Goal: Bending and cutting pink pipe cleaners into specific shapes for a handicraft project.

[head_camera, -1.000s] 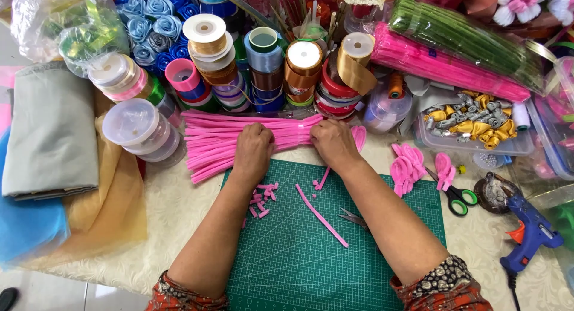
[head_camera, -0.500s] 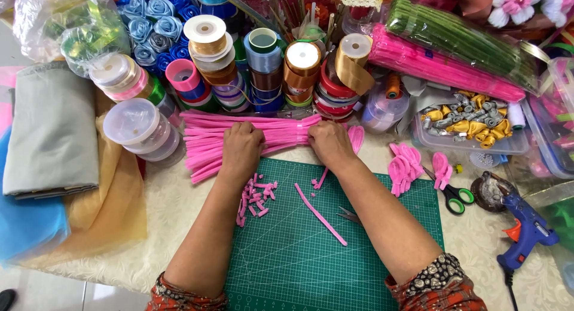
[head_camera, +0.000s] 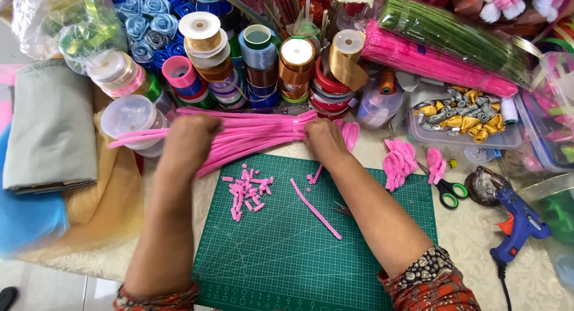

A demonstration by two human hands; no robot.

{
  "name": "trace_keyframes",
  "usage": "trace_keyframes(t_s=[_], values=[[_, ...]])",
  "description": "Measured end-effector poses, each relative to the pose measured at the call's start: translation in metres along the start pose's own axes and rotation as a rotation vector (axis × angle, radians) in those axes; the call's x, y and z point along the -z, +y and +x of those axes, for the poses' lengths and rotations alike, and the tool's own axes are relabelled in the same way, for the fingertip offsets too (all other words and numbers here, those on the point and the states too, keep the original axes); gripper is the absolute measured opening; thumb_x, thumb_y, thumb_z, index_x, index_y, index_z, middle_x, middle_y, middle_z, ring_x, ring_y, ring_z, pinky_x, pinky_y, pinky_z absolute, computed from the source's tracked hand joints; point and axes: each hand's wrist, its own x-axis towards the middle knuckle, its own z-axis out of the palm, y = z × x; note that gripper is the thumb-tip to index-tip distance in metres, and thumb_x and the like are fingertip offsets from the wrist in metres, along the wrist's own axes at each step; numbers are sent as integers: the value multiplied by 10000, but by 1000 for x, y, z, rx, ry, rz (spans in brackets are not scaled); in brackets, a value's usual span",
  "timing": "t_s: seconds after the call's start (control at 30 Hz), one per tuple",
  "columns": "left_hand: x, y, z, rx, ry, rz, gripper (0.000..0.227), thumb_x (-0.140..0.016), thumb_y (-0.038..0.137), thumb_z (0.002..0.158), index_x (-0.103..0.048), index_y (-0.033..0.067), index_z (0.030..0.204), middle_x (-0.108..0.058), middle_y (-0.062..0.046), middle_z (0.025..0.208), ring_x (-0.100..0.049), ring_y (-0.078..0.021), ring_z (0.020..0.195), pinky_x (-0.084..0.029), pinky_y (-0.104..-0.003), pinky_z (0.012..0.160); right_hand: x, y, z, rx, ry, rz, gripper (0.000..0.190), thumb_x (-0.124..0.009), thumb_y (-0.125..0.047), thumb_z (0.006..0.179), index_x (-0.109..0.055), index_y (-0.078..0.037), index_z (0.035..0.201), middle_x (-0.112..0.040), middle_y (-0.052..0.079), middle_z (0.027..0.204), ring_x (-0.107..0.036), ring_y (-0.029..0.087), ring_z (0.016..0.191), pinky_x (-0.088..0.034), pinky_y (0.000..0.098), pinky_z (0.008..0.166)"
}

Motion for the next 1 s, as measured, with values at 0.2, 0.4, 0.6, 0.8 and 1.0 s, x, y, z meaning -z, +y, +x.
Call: trace_keyframes(t_s=[0.2,0.4,0.6,0.8,1.0], values=[[142,57,-18,68,44,-352,134,-724,201,1017,-782,152,1127,-753,-99,893,-729,-335,870,-546,-414,774,78,-28,-9,14,-37,271,122,-796,-78,780,-770,-80,900,-726,178,774,-726,415,831,-577,500,755],[130,128,-41,-132,-371,-684,130,-738,120,885,-793,81,997,-784,-163,822,-757,-398,807,-574,-479,718,225,-80,-48,-227,-265,1074,176,-652,-117,963,-743,-9,1068,-760,116,766,-663,145,674,-539,271,624],[45,180,-46,-241,-654,-801,106,-743,137,920,-787,47,956,-739,-137,812,-718,-315,779,-561,-411,738,205,-92,-130,-145,-681,749,152,-814,-151,822,-834,-62,943,-774,103,678,-674,187,615,-541,369,587],[-1,200,-46,-299,-871,-740,104,-782,160,903,-804,66,940,-756,-118,794,-730,-262,779,-556,-357,752,187,-79,-182,-216,-600,513,184,-691,-208,929,-792,-115,807,-748,95,667,-694,256,602,-551,353,598],[22,200,-41,-291,-894,-656,235,-816,109,843,-783,35,1064,-778,-158,915,-756,-330,919,-579,-409,804,190,-65,-208,-282,-586,351,170,-664,-239,944,-823,-197,901,-725,0,826,-725,158,745,-583,283,668]])
